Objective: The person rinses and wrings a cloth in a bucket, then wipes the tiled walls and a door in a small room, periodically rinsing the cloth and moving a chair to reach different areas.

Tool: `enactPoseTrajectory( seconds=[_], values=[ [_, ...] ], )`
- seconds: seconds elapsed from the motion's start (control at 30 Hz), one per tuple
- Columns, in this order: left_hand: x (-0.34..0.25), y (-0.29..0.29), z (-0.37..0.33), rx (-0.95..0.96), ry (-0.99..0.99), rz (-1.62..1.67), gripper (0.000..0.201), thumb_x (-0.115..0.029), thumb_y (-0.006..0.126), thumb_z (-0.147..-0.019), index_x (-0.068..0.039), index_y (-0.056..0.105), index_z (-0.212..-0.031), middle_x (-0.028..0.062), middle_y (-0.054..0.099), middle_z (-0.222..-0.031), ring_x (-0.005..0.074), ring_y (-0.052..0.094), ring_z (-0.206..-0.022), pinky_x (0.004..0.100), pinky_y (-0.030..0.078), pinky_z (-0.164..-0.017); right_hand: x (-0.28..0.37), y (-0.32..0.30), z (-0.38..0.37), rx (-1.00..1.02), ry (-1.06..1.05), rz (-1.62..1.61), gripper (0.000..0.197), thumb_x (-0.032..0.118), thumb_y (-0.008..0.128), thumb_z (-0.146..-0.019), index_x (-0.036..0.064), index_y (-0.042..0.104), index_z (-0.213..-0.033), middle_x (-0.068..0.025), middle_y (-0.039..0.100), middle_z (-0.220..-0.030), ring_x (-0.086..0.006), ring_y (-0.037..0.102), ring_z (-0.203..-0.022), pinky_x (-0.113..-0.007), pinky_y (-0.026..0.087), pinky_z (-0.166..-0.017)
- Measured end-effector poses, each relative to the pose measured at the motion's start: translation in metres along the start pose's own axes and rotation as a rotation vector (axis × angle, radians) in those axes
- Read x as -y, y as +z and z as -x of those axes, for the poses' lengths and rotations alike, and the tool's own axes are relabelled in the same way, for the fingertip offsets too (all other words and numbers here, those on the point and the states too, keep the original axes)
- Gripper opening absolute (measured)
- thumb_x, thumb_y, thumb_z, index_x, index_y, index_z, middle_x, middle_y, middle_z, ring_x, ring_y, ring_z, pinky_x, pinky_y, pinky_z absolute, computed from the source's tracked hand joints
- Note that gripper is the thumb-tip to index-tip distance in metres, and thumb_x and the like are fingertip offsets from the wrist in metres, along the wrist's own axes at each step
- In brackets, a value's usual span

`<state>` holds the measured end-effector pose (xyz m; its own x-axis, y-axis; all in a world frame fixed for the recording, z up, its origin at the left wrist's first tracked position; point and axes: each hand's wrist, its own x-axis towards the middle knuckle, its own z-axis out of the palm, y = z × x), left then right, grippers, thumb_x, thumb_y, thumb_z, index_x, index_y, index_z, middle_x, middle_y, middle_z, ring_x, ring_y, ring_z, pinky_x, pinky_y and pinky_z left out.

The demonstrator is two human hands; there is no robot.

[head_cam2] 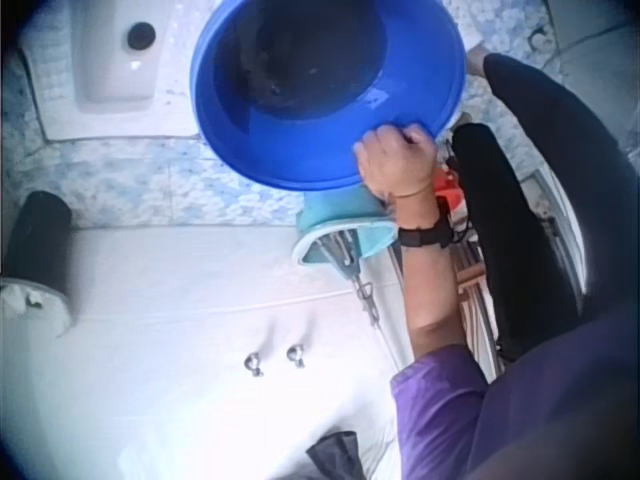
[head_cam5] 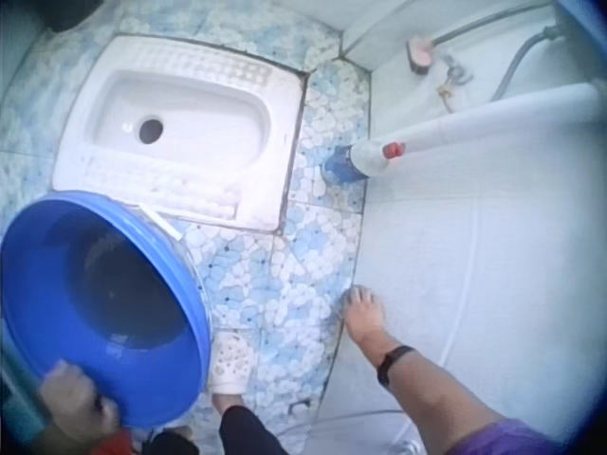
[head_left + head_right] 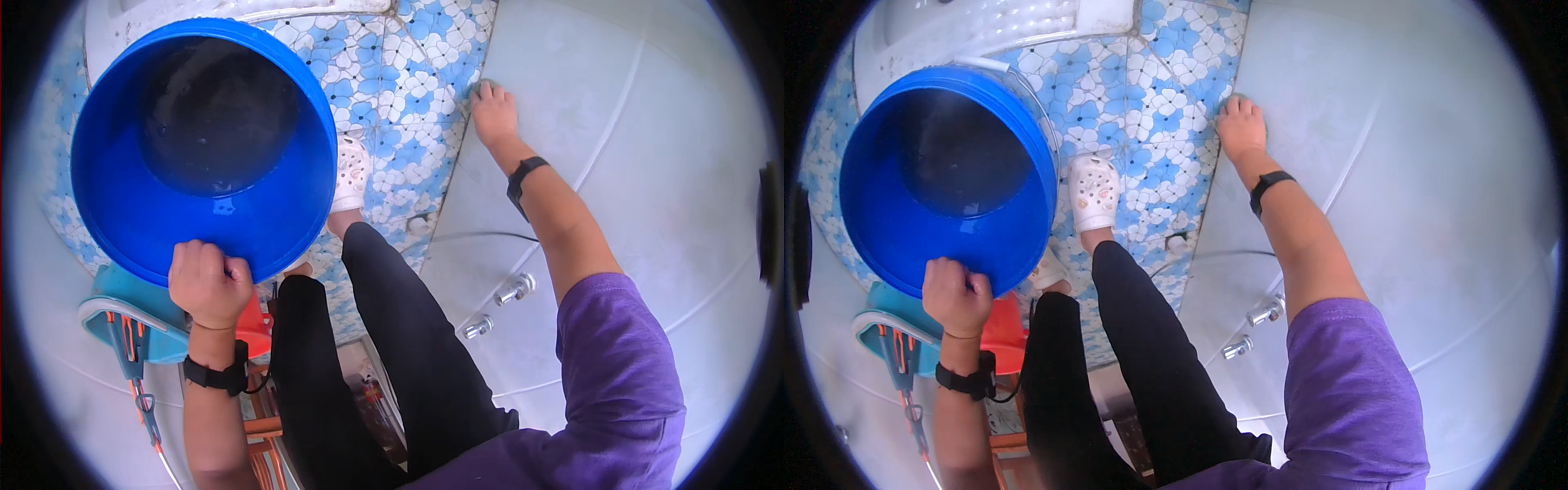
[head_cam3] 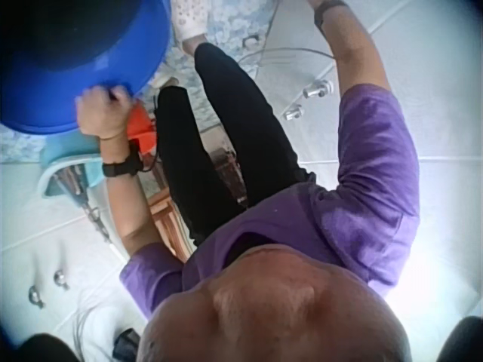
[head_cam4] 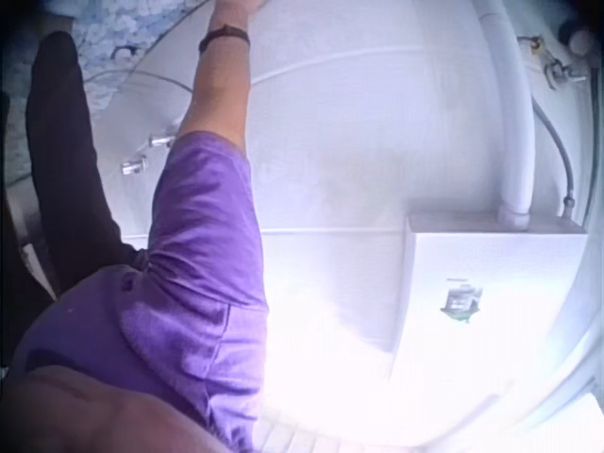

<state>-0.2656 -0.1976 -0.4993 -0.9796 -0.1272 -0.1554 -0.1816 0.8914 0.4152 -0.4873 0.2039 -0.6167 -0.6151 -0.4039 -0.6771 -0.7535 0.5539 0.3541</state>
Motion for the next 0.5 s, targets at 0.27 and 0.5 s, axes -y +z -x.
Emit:
enactPoseTrajectory(
  seconds=[0.27, 0.5],
  values=[
    [-0.005, 0.002, -0.006, -0.013, 0.016, 0.004, 0.014, -0.003, 0.05, -0.052, -0.006, 0.036, -0.055, 0.0094, 0.038, -0.056, 0.027, 0.041, -0.053, 0.0351, 0.033, -0.044, 0.095, 0.106, 0.134, 0.541, -0.152, -0.059, 0.025, 0.015, 0.046, -0.077, 0.007, 0.064, -0.094, -0.0064, 0.054, -0.106, -0.0231, 0.046, -0.101, -0.036, 0.038, -0.08],
    [-0.007, 0.0, -0.004, -0.025, 0.037, -0.033, 0.013, -0.004, 0.05, -0.055, -0.006, 0.037, -0.055, 0.0101, 0.039, -0.057, 0.0281, 0.042, -0.054, 0.0361, 0.034, -0.045, 0.068, 0.056, 0.164, 0.573, -0.093, -0.03, 0.025, 0.013, 0.049, -0.078, 0.0132, 0.064, -0.097, -0.0027, 0.054, -0.109, -0.0222, 0.046, -0.099, -0.038, 0.036, -0.08]
  ],
)
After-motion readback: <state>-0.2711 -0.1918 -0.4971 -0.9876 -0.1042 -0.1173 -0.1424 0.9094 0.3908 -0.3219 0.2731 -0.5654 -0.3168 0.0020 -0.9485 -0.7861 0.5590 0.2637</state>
